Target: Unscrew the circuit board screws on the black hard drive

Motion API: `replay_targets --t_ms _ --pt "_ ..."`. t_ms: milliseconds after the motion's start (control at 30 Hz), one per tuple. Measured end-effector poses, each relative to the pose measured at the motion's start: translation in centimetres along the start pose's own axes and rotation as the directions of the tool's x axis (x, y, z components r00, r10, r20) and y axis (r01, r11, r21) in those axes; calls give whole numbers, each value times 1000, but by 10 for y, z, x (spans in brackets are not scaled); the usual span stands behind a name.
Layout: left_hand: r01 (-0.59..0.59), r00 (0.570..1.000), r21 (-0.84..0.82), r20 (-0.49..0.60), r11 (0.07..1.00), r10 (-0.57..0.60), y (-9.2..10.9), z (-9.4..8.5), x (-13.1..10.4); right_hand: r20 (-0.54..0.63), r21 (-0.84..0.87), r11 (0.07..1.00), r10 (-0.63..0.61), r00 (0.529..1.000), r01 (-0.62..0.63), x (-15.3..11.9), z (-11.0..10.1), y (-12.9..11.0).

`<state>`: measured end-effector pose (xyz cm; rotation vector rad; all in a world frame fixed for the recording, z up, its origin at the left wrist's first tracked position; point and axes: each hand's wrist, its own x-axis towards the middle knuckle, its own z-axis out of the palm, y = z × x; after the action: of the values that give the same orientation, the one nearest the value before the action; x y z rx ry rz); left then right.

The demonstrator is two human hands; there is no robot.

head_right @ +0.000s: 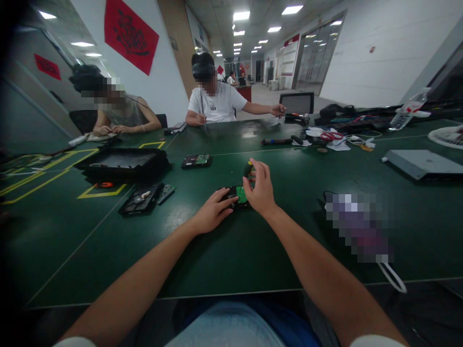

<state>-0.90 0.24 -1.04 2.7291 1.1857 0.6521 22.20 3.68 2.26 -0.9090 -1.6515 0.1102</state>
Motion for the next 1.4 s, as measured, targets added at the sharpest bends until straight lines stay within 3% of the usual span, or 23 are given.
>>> replay_targets --t_ms 1400 --pt "-1 1000 -15 -9 1000 0 0 0 0 16 -23 1000 6 1000 -6 0 -3 -4"
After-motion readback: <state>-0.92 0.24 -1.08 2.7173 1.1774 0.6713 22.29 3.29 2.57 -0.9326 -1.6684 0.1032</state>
